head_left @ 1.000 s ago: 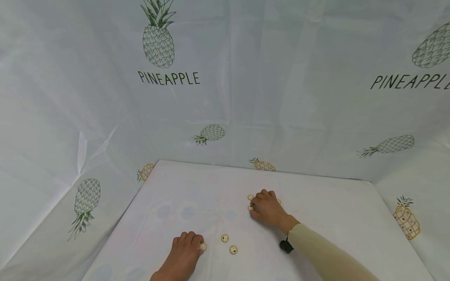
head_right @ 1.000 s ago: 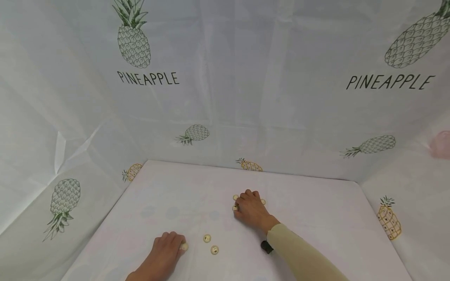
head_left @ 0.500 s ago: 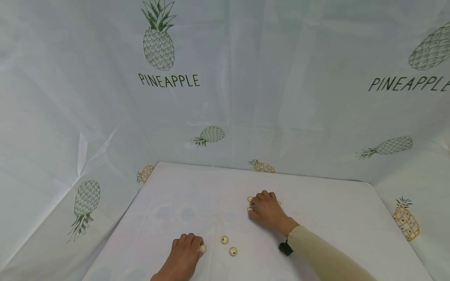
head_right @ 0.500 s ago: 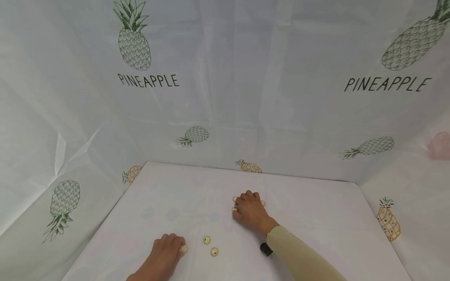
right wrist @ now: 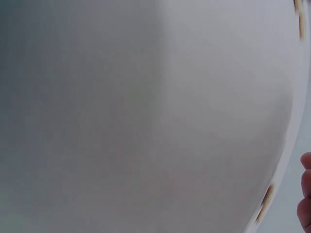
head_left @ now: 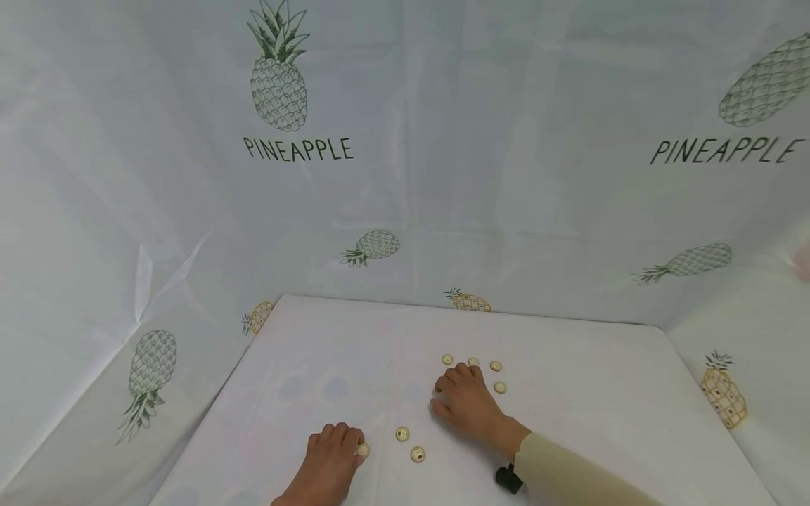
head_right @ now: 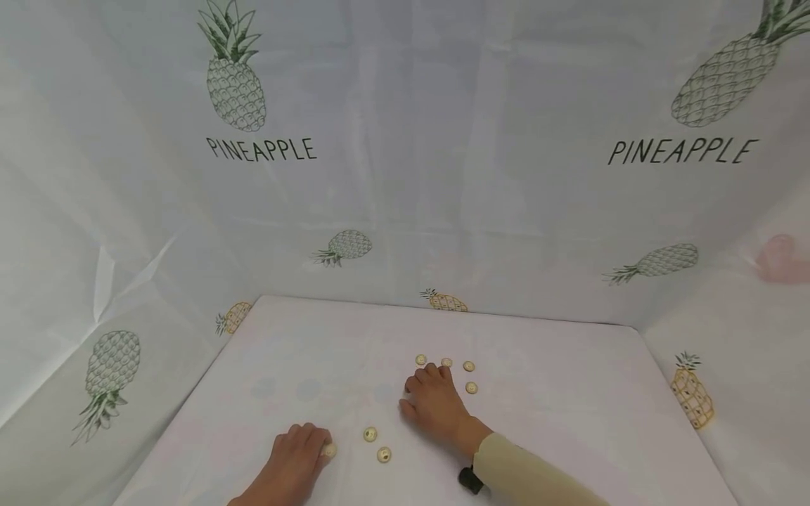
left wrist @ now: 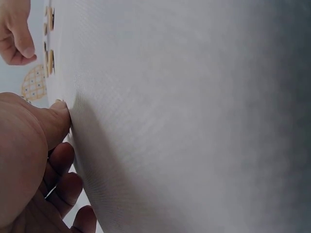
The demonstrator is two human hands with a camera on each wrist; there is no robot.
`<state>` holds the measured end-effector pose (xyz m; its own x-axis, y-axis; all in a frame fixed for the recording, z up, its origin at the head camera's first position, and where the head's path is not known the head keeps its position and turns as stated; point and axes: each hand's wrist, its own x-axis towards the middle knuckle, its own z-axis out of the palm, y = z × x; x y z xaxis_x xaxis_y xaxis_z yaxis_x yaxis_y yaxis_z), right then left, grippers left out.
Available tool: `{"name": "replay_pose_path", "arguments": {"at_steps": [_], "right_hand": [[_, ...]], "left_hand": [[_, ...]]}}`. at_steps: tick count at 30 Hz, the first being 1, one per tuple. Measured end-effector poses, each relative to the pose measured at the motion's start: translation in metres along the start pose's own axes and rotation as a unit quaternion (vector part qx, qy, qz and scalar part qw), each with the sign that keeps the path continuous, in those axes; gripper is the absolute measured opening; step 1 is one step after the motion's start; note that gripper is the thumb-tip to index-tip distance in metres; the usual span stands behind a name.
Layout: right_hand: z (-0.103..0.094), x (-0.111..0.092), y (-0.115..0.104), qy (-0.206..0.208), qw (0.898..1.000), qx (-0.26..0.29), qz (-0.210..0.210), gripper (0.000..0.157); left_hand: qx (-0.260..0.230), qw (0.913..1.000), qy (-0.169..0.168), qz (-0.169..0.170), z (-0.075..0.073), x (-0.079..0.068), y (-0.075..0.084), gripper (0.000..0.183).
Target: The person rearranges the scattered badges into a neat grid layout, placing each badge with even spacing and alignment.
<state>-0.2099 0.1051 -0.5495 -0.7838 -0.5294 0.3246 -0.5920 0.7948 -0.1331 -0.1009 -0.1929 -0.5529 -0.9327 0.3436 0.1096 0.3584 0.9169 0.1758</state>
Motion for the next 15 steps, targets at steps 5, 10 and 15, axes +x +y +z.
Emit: {"name": "replay_pose_path", "arguments": {"at_steps": [5,10,15], "right_hand": [[-0.003,-0.011,-0.024,-0.014,1.0,0.003,-0.027,0.02],[-0.006,-0.022,-0.041,-0.034,0.998,0.005,-0.053,0.025],[-0.005,-0.03,-0.051,-0.061,0.996,0.005,-0.068,0.032]], "left_hand": [[0.003,1.0,0.007,0.001,0.0,0.0,0.001,0.027],[0.006,0.9999,0.013,0.005,0.002,-0.001,0.0,0.03],[0.013,0.9998,0.012,0.005,0.004,-0.001,0.0,0.031]]}}
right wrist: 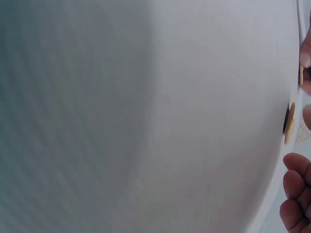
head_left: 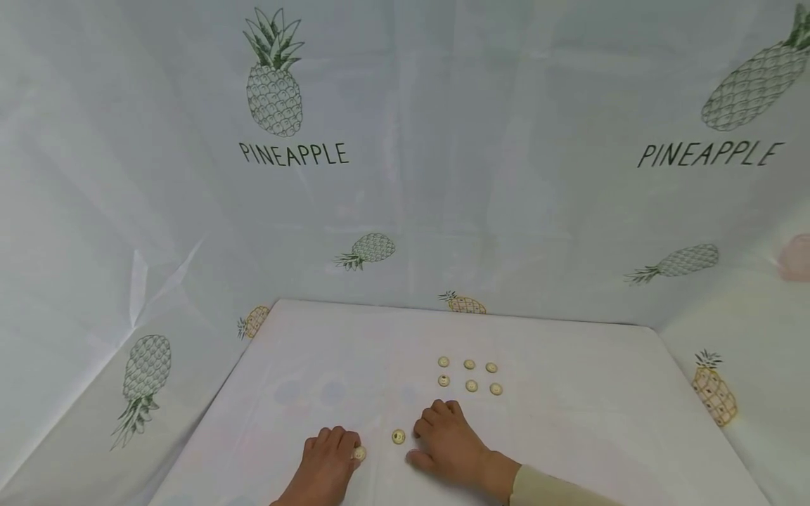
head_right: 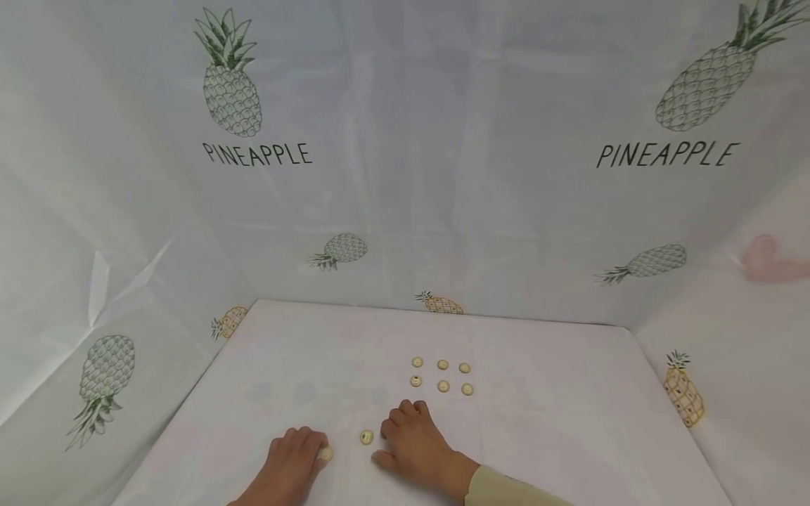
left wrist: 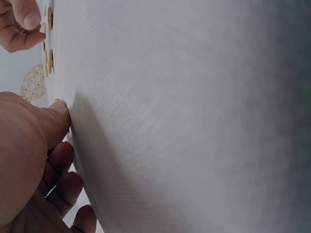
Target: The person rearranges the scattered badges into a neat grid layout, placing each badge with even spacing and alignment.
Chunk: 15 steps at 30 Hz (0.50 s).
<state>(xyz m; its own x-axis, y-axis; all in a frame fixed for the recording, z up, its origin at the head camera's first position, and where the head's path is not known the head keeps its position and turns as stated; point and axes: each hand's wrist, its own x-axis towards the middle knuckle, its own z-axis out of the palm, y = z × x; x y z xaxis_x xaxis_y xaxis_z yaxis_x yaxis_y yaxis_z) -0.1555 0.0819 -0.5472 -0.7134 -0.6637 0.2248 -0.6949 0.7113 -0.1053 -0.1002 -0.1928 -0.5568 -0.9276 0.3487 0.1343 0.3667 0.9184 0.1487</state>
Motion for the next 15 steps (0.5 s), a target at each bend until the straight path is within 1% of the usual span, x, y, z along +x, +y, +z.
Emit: {"name": "replay_pose_path", "arguments": {"at_steps": [6,15], "right_hand": [[-0.0003,-0.0011,-0.0039,-0.014,1.0,-0.015,-0.022,0.035],[-0.0007,-0.0031,-0.0033,-0.005,0.999,-0.025,-0.037,0.028]], "left_hand": [[-0.019,0.9998,0.001,0.0,-0.0026,0.0006,-0.0003,0.031],[-0.024,0.9996,-0.011,0.002,0.0,0.0008,-0.0024,0.031]]}}
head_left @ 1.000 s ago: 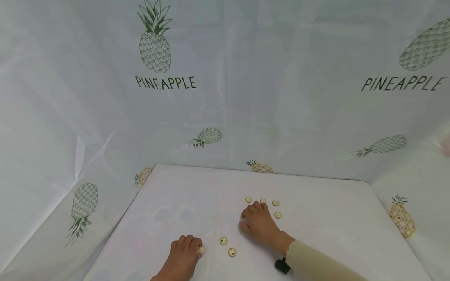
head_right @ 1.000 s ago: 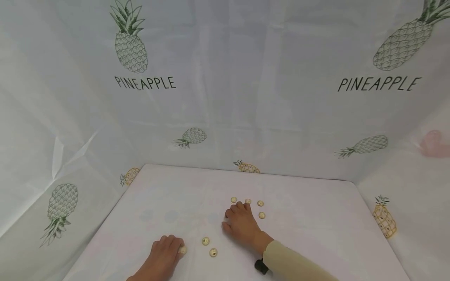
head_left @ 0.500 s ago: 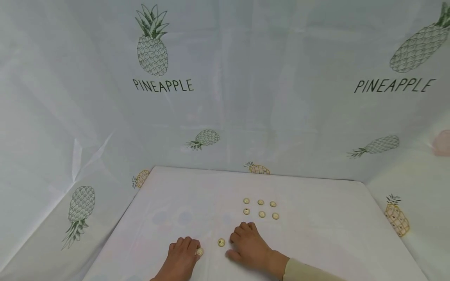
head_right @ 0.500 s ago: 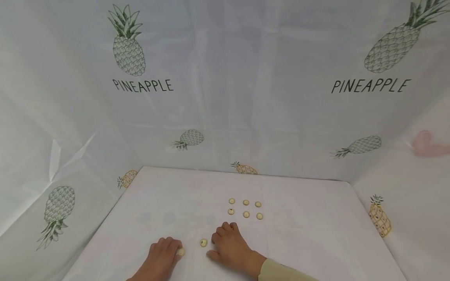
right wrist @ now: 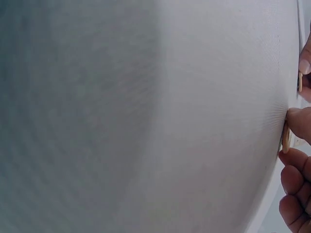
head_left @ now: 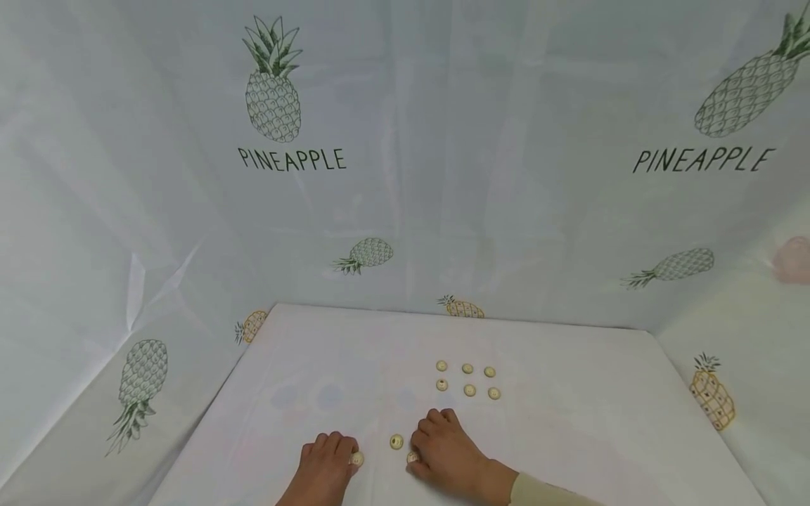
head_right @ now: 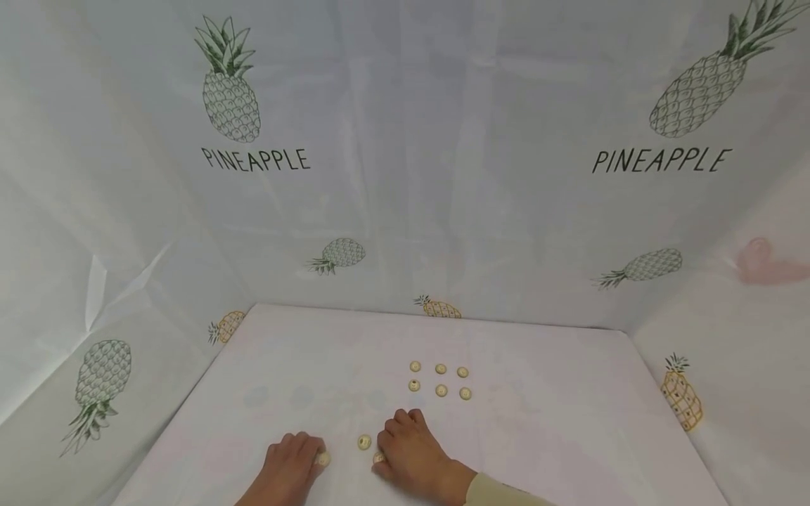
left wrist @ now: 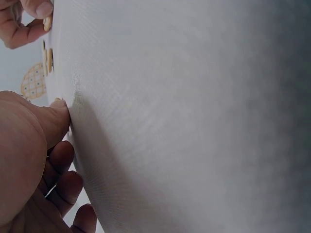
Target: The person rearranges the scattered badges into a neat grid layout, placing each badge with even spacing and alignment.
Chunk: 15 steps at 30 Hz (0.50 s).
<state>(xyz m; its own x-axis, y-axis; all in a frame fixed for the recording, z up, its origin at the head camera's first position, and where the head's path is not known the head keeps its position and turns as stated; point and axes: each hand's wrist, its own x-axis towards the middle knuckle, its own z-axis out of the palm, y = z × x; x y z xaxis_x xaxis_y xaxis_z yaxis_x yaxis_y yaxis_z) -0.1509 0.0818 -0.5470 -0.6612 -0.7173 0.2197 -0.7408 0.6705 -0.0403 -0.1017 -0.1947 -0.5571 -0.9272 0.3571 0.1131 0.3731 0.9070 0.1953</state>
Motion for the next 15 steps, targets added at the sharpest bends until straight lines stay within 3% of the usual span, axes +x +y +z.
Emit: {"name": "replay_pose_path", "arguments": {"at_steps": [6,10,15], "right_hand": [[0.002,-0.004,0.006,0.028,0.999,0.013,-0.026,0.004],[0.0,-0.008,0.011,0.032,0.999,0.03,-0.019,0.016],[-0.003,-0.009,0.014,0.024,0.999,0.032,0.026,0.01]], "left_hand": [[0.0,1.0,0.004,-0.003,0.002,0.0,-0.002,0.03],[0.001,0.9999,0.011,-0.004,0.004,0.0,-0.002,0.03],[0.009,0.9999,0.011,-0.009,0.008,0.002,-0.004,0.031]]}}
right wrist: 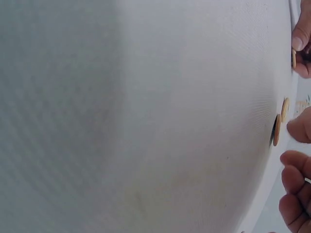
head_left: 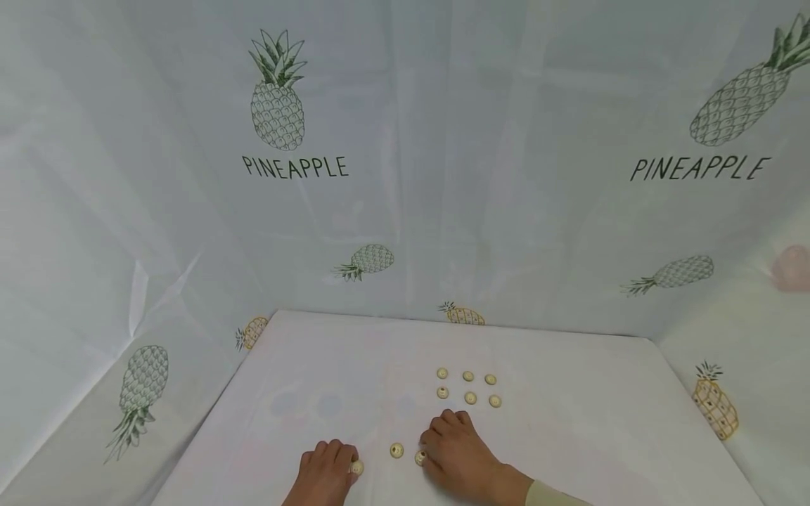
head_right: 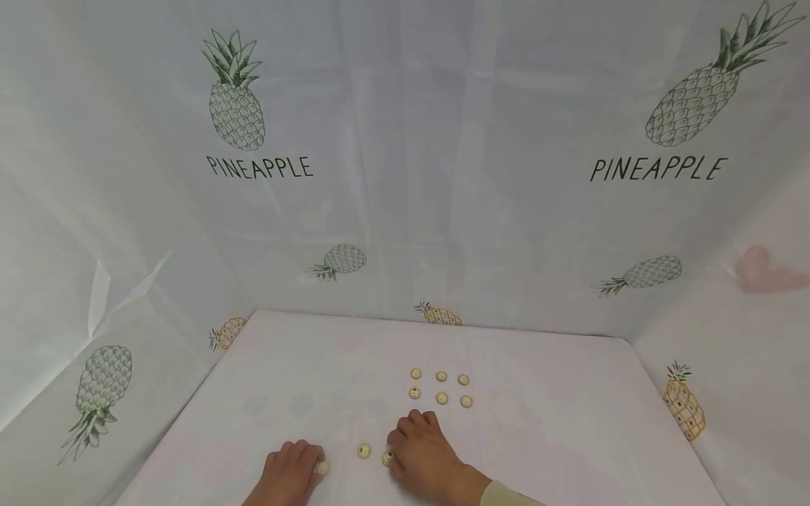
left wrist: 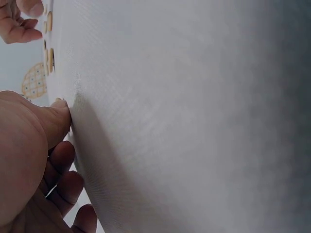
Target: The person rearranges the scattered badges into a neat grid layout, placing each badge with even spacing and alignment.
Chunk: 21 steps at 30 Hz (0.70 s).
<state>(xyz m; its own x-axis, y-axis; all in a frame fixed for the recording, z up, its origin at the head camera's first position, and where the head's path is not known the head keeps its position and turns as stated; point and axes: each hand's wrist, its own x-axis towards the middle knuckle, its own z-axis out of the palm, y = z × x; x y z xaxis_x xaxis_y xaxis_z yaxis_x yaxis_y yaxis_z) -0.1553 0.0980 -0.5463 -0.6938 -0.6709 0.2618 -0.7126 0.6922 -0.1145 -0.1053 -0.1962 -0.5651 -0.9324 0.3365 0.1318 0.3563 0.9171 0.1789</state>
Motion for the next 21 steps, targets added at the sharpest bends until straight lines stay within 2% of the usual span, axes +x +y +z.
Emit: {"name": "replay_pose_path", "arguments": {"at_steps": [6,13,18,21], "right_hand": [[-0.001,0.003,0.0,-0.02,1.0,-0.015,0.012,0.025],[0.002,0.004,0.0,-0.008,1.0,-0.009,-0.011,0.014],[0.001,0.0,0.002,-0.013,1.0,-0.001,0.006,0.022],[0.002,-0.002,0.005,-0.004,1.0,0.008,0.0,0.021]], "left_hand": [[-0.011,0.9999,-0.01,-0.004,0.002,0.002,-0.002,0.029],[0.005,0.9999,0.015,0.001,0.008,0.001,-0.004,0.034],[0.02,0.9995,0.024,0.006,0.012,0.001,-0.006,0.035],[0.01,0.9998,0.017,0.004,0.011,0.001,-0.006,0.032]]}}
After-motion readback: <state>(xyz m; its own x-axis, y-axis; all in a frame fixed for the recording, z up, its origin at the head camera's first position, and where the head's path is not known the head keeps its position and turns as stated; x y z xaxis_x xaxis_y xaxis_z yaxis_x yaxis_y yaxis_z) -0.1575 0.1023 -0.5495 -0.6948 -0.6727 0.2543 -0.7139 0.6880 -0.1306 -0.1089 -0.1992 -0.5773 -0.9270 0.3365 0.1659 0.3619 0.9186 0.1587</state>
